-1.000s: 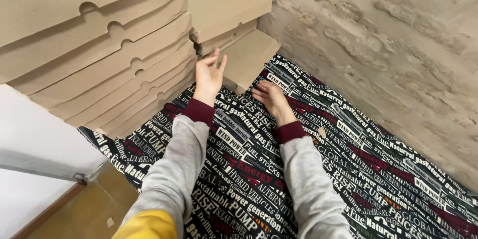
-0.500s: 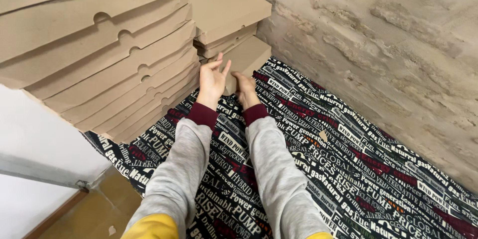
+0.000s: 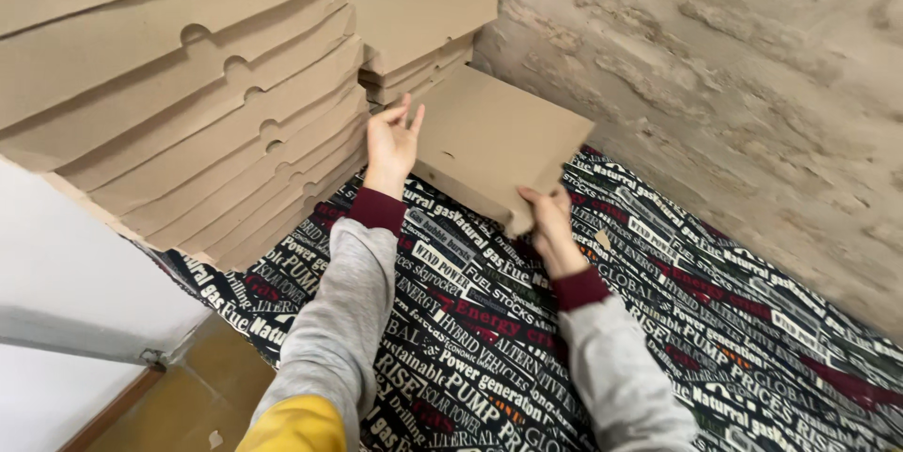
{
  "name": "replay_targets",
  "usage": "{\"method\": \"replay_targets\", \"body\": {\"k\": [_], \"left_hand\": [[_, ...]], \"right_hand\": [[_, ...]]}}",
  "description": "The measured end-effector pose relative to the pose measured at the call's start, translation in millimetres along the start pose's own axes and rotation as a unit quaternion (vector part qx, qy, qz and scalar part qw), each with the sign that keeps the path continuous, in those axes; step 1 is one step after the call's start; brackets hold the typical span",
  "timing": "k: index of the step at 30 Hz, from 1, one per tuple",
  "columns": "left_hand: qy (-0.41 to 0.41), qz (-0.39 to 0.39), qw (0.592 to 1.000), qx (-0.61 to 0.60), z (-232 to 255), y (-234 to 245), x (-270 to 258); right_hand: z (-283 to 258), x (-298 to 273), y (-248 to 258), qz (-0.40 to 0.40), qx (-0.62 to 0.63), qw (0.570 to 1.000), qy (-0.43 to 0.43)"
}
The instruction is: The person folds cardboard pizza boxes by hand one at a time, tucking in the sides and front flaps to assemble them, and then places each assembled box into a stack.
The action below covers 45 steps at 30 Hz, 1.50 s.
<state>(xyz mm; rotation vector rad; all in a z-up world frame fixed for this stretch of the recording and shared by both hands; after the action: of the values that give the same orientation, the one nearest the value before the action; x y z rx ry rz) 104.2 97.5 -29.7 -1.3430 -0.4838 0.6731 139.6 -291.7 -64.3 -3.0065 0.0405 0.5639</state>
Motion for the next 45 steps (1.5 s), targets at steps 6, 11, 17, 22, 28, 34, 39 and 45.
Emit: {"method": "replay_targets", "body": {"k": [6, 11, 17, 22, 28, 34, 39, 45], "left_hand": [[0.031, 0.081, 0.992, 0.089, -35, 86, 36], [0.077, -0.078, 0.871, 0.479, -43, 18, -43], [0.048, -0.353, 0.479, 0.802, -98, 5, -91], [0.086, -0.355, 0.481, 0.797, -84, -16, -103], [0.090, -0.383, 0.438, 0.809, -55, -28, -120], [0.132, -0.454, 0.560, 0.681, -40, -30, -196], [0.091, -0.461, 0.622, 0.627, -34, 18, -204], [0.058, -0.540, 0.532, 0.650, -14, -23, -261]], "right_hand": [[10, -52, 165, 0.035, -0.032, 0.998, -0.033], [21, -82, 214, 0.011, -0.026, 0.998, -0.056], [-51, -206, 135, 0.039, -0.064, 0.997, -0.031], [-27, -187, 125, -0.019, 0.027, 0.998, -0.058], [23, -159, 144, -0.100, -0.001, 0.992, -0.075], [1, -214, 192, -0.040, -0.019, 0.998, -0.037], [28, -233, 235, -0.014, -0.017, 1.000, -0.003], [56, -226, 256, -0.022, -0.155, 0.986, 0.057]]}}
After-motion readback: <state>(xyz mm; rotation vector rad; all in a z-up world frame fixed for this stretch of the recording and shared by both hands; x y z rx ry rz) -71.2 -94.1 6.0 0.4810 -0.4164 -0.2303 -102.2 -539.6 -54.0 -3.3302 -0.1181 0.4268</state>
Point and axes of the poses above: each hand's wrist, its own x-axis towards the middle knuckle, its own y-axis out of the back of the hand, z = x × y, the point moved 9 cm from there along x, towards the middle knuckle, and after that the axes turned 14 degrees about -y, right-handed, at the moved point
